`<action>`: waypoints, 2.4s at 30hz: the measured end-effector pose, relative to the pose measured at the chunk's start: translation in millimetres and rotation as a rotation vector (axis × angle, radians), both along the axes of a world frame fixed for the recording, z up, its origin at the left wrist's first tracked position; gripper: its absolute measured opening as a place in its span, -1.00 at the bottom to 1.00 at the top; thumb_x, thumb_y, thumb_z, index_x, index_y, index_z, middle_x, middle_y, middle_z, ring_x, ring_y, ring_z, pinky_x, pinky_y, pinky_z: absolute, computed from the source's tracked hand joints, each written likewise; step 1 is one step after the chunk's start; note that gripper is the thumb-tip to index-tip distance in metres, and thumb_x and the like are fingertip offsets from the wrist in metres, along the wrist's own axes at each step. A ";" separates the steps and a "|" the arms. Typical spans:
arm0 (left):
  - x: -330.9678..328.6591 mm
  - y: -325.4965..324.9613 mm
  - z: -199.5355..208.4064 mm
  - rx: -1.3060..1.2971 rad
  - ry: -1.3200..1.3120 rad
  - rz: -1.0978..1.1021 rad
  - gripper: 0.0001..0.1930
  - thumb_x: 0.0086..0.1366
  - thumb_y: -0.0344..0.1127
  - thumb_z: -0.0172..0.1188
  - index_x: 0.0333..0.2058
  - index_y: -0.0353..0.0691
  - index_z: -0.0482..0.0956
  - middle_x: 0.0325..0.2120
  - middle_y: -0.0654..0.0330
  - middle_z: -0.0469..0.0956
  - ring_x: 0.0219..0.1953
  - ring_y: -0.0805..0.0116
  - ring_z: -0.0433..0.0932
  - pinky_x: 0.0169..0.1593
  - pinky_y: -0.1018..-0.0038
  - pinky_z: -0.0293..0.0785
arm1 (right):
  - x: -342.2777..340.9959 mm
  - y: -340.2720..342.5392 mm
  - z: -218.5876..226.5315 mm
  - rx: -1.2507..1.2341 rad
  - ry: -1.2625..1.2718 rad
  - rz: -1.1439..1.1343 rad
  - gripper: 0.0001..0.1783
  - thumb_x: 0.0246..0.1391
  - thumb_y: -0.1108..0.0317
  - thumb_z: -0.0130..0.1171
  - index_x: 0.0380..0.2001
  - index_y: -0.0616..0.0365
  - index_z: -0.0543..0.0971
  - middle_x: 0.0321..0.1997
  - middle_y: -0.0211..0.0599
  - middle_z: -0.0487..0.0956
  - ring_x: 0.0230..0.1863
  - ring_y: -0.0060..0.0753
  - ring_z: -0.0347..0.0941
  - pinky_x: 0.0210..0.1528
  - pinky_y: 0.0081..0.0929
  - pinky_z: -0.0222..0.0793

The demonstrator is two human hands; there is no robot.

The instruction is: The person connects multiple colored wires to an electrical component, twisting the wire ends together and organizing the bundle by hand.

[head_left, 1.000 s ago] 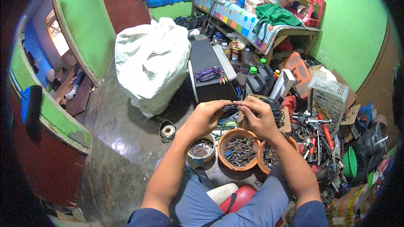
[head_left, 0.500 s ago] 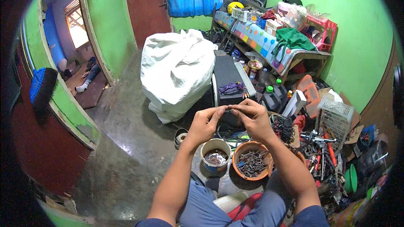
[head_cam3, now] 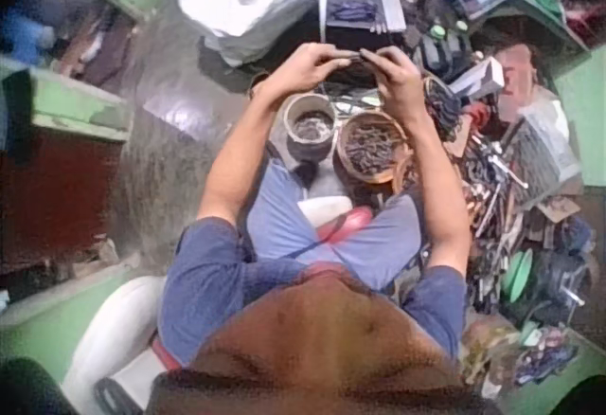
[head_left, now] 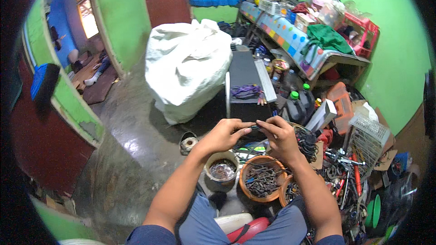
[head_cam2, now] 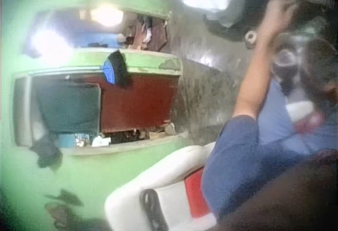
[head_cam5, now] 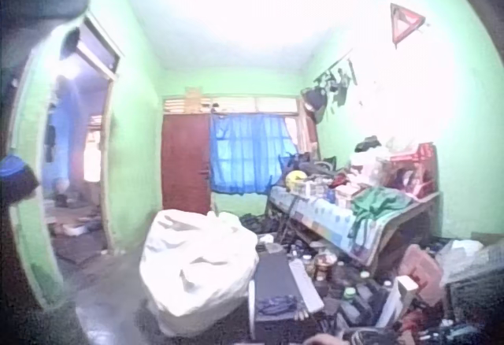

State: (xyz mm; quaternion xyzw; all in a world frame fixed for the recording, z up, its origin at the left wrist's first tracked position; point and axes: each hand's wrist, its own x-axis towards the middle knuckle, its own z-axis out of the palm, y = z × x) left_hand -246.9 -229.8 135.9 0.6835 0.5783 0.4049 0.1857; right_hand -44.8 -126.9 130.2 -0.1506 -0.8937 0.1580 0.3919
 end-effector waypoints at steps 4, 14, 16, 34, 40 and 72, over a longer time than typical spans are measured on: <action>13.9 32.4 -6.9 0.012 0.008 0.019 -0.75 0.32 -0.31 0.19 -0.07 -0.24 0.65 -0.44 0.01 0.57 -0.43 0.25 0.53 -0.29 0.35 0.43 | 12.1 27.0 -5.9 0.162 0.003 -0.117 -0.61 -0.11 0.49 0.33 -0.12 -0.02 0.68 -0.26 -0.35 0.57 -0.21 -0.23 0.49 -0.17 -0.28 0.43; 53.3 97.1 -26.9 0.086 -0.007 0.103 -0.83 0.27 -0.39 0.21 -0.24 -0.35 0.67 -0.36 -0.03 0.66 -0.37 0.16 0.65 -0.30 0.37 0.49 | 36.8 60.0 -7.5 0.196 -0.113 -0.289 -0.56 -0.19 0.51 0.32 -0.11 0.10 0.67 -0.04 -0.39 0.58 -0.07 -0.23 0.38 -0.02 -0.29 0.33; 59.9 100.8 -25.2 0.104 0.022 0.093 -0.83 0.26 -0.40 0.22 -0.24 -0.35 0.68 -0.37 -0.02 0.66 -0.37 0.16 0.65 -0.29 0.37 0.50 | 39.2 63.5 -7.9 0.157 -0.137 -0.249 -0.59 -0.14 0.52 0.30 -0.11 0.16 0.66 -0.06 -0.31 0.58 -0.08 -0.17 0.42 -0.01 -0.26 0.39; 58.3 102.3 -25.7 0.172 -0.381 0.153 -0.73 0.40 -0.26 0.15 -0.20 -0.39 0.66 -0.35 0.20 0.68 -0.25 0.53 0.55 -0.09 0.51 0.45 | 36.5 76.9 -20.2 -0.985 0.624 -0.182 -0.76 0.24 0.33 0.20 -0.26 0.34 0.68 -0.42 -0.34 0.66 -0.62 -0.69 0.40 -0.63 -0.65 0.36; 76.4 102.7 -28.8 0.137 -0.580 0.208 -0.79 0.40 -0.35 0.11 -0.17 -0.36 0.64 -0.47 0.26 0.64 -0.53 0.66 0.43 -0.44 0.62 0.40 | 30.9 57.3 -14.4 -1.079 0.522 -0.057 -0.75 0.23 0.33 0.22 -0.24 0.36 0.67 -0.40 -0.33 0.67 -0.63 -0.70 0.41 -0.64 -0.67 0.35; 100.5 88.9 -16.3 0.169 -0.532 0.132 -0.74 0.29 -0.47 0.20 -0.05 -0.37 0.62 -0.25 0.12 0.68 -0.27 0.49 0.63 -0.22 0.54 0.58 | 26.0 47.7 -22.1 -1.043 0.544 -0.033 -0.85 0.14 0.47 0.27 -0.25 0.31 0.60 -0.35 -0.33 0.64 -0.42 -0.57 0.57 -0.49 -0.58 0.55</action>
